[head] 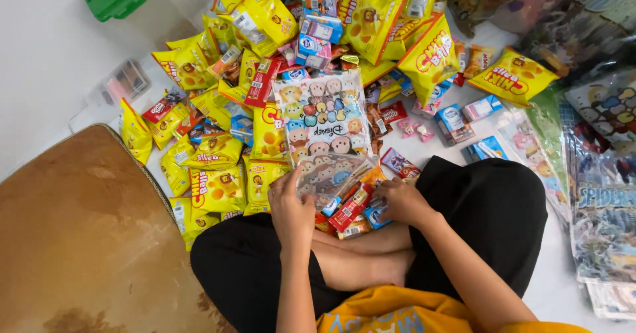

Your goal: Sorting through a large pile of snack bags and sticker sheets on the floor

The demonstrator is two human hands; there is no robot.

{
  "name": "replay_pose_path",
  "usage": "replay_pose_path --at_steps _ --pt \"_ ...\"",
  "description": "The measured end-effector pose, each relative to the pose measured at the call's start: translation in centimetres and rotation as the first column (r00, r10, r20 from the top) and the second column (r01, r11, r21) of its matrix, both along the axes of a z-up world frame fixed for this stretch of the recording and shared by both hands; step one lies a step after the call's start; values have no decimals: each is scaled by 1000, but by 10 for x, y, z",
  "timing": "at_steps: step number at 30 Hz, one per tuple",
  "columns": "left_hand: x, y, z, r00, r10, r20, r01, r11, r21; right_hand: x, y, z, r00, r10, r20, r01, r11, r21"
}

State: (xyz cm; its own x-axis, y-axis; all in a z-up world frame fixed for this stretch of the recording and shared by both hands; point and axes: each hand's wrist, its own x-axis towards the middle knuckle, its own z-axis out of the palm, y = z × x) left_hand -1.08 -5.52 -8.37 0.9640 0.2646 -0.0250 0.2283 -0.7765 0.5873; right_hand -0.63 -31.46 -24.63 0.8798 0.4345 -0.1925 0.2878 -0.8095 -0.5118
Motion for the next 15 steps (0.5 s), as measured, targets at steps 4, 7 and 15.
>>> replay_pose_path --at_steps 4,7,15 --pt "-2 -2 -4 1000 -15 4 15 1000 -5 -7 9 -4 993 114 26 -106 969 -222" --pt "-5 0 -13 999 -43 -9 43 999 17 -10 15 -9 991 135 -8 -131 948 -291" --pt "-17 -2 -9 998 -56 16 55 998 38 -42 15 -15 965 133 225 -59 950 -307"
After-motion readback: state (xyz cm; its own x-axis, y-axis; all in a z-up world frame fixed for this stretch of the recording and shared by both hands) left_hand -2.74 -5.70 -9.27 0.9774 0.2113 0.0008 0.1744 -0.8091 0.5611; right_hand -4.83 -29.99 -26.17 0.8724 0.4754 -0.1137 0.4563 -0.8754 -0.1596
